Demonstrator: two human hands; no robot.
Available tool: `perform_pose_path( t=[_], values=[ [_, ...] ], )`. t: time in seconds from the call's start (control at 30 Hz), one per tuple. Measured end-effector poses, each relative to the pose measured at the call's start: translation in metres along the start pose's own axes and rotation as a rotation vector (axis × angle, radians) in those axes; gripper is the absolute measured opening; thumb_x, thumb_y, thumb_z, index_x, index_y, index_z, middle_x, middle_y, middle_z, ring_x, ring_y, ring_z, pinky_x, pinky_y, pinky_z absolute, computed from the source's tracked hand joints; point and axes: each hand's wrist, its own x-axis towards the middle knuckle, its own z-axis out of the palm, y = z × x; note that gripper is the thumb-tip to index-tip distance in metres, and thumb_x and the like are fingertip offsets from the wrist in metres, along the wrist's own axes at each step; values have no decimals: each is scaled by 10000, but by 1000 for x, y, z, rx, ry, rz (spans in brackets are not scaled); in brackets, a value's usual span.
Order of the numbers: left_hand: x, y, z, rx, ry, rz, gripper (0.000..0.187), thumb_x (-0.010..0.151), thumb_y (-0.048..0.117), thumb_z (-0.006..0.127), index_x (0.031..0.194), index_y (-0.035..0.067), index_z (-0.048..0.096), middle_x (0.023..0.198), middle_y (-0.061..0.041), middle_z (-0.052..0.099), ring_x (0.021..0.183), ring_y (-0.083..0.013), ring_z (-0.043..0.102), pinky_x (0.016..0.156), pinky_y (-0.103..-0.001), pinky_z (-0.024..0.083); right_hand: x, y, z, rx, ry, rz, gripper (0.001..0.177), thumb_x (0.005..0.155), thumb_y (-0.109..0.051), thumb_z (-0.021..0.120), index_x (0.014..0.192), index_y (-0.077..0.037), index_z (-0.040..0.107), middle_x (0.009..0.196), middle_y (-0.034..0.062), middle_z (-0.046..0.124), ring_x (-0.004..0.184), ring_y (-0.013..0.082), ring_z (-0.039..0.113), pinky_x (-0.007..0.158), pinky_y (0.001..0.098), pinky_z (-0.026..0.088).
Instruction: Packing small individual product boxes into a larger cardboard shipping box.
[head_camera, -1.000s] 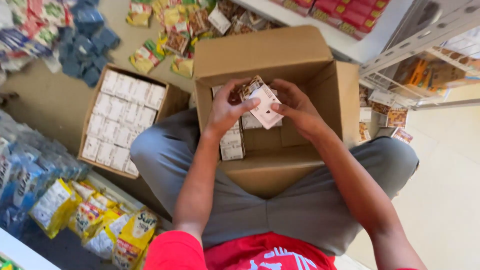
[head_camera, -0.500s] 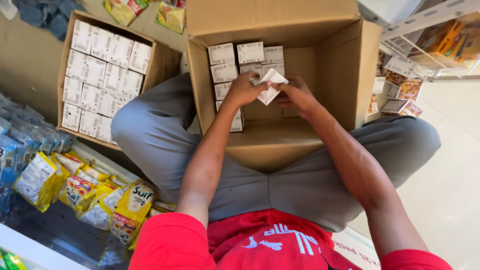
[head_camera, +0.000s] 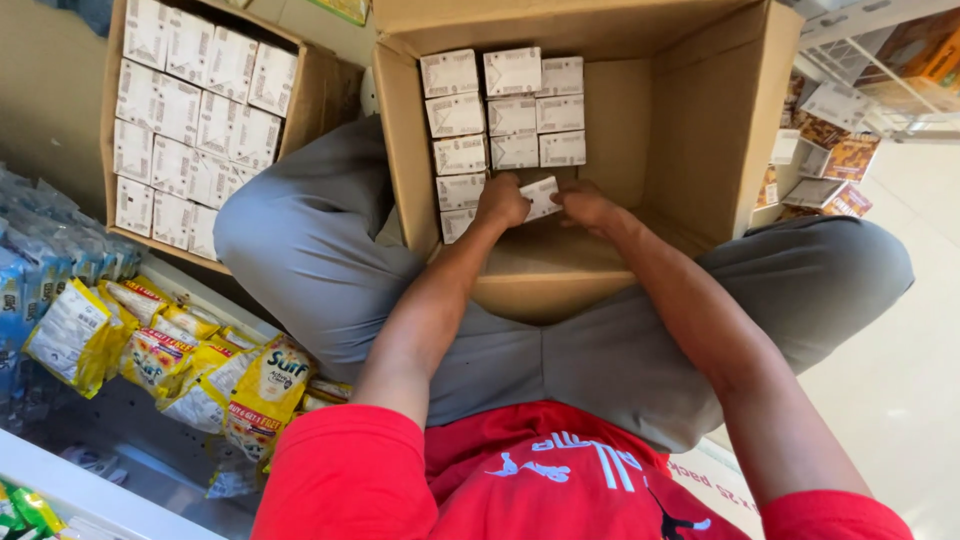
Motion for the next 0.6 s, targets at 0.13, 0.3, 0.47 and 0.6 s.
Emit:
perform_pose_path(
  t=[0.13,0.3,0.47,0.6],
  values=[
    [-18,33,-30,-93,-77,-240,371,828,97,738,1182,-3,697,1157,-266,702,1108,-394,696,937,-426,566,11,-12,12,-66,41,31,350,973,-180,574,1268,-7,650,1148,120,695,968,241,646,786,410,568],
    [-10,32,-23,-81,-15,-283,521,857,68,708,1328,-46,517,1170,-313,680,1102,-436,680,922,-460,566,54,9,21,-177,110,-29,420,904,-121,546,1300,-1,622,1088,189,701,867,301,628,675,448,518],
    [2,20,-6,-105,-22,-305,714,849,61,725,1430,-38,322,1147,-350,674,1082,-468,679,918,-477,565,57,9,21,-196,45,18,480,885,-108,490,1344,-1,582,1114,148,697,836,288,639,630,428,533],
    [0,19,-4,-149,-13,-301,751,829,102,755,1409,-57,305,1159,-346,675,1076,-459,685,910,-465,576,50,6,26,-153,8,-66,511,848,-35,504,1342,39,609,1101,213,709,816,292,630,609,434,488]
  ],
)
